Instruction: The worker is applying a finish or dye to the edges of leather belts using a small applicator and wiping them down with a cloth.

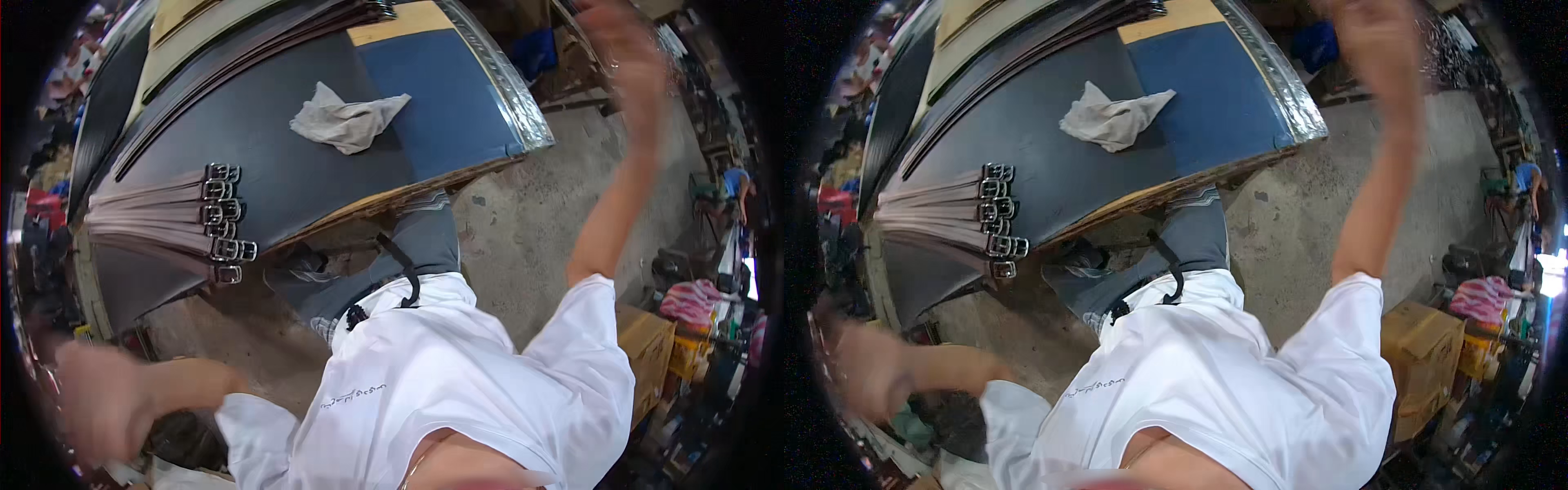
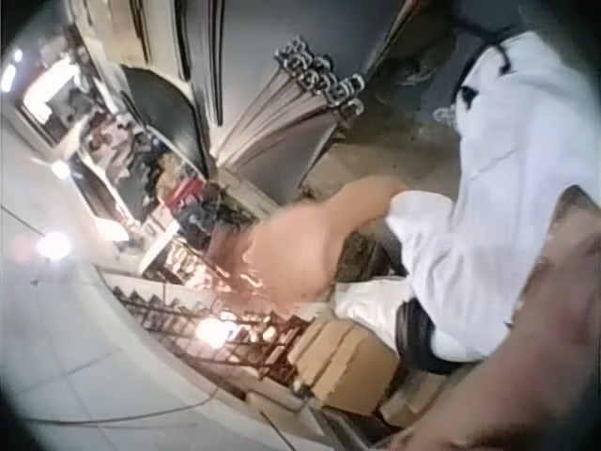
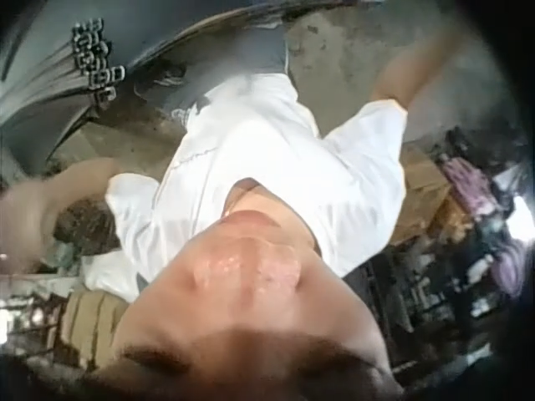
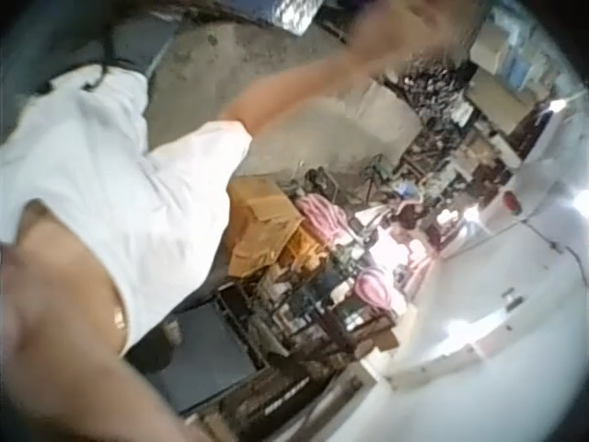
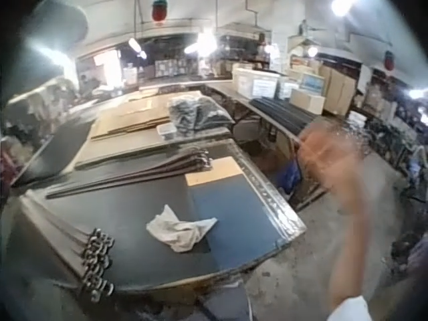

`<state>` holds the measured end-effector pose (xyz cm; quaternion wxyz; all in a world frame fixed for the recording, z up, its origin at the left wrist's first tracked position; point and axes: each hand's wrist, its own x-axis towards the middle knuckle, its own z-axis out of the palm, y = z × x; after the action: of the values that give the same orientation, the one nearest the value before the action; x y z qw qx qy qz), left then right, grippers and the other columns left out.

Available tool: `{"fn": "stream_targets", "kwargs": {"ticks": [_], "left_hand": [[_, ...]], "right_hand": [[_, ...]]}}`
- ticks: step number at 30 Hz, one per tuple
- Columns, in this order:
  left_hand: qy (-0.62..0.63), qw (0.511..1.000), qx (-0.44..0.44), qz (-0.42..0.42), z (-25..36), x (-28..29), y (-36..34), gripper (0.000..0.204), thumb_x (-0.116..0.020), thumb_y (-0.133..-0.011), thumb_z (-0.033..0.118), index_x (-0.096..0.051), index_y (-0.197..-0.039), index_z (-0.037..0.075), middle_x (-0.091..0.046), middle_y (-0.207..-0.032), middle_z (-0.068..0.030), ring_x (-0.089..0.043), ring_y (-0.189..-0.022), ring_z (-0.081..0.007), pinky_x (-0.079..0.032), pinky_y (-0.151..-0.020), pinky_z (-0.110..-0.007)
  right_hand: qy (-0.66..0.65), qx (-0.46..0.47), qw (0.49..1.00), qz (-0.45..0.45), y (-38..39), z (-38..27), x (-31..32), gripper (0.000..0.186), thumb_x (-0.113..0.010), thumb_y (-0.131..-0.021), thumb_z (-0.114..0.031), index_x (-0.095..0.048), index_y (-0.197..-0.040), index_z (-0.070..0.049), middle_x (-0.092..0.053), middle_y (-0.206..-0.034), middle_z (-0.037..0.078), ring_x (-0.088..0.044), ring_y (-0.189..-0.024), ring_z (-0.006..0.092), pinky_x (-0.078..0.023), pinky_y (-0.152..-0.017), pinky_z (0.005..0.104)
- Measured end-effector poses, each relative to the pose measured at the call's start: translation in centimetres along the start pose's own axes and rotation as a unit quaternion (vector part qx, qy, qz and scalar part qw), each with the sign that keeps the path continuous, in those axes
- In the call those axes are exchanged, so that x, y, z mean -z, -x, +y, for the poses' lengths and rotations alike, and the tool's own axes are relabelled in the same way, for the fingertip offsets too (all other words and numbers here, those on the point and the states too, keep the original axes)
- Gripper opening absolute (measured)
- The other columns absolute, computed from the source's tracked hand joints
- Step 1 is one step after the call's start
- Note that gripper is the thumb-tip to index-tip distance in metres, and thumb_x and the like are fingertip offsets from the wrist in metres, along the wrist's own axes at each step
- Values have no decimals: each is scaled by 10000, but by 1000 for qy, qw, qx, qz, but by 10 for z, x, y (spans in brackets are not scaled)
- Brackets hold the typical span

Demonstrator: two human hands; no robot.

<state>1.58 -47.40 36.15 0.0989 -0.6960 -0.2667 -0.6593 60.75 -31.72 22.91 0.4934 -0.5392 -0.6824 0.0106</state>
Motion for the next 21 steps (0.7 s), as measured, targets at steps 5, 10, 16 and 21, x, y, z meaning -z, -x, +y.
{"fn": "stream_targets", "kwargs": {"ticks": [5, 10, 16, 21], "left_hand": [[-1, 904, 386, -184, -62, -71, 183, 318, -542, -1029, 240, -623, -1193, -20, -574, -1338, -138, -555, -1229, -267, -463, -972, -372], [-13, 837, 433, -334, -31, -95, 241, 339, -604, -989, 212, -588, -1252, -1, -557, -1336, -131, -584, -1144, -265, -484, -922, -354], [7, 810, 462, -360, -29, -117, 255, 404, -617, -989, 260, -563, -1295, 2, -529, -1361, -126, -599, -1136, -270, -484, -928, -374], [9, 813, 454, -365, -36, -127, 258, 367, -588, -1006, 229, -567, -1303, 13, -535, -1362, -119, -601, -1131, -232, -494, -910, -341]], "right_hand": [[204, -286, 851, -391, 84, 53, -94, 224, -718, -888, -261, -756, -1012, -78, -738, -903, 119, -697, -792, 250, -548, -750, 399], [309, -272, 792, -450, 112, 84, -125, 258, -778, -834, -292, -742, -920, -51, -741, -935, 156, -715, -890, 323, -565, -786, 445], [309, -271, 778, -475, 116, 107, -148, 292, -854, -737, -260, -716, -815, -15, -733, -845, 178, -716, -876, 339, -560, -784, 437], [283, -264, 787, -481, 118, 107, -146, 227, -856, -715, -189, -712, -763, -20, -733, -796, 164, -721, -819, 307, -550, -757, 404]]}}
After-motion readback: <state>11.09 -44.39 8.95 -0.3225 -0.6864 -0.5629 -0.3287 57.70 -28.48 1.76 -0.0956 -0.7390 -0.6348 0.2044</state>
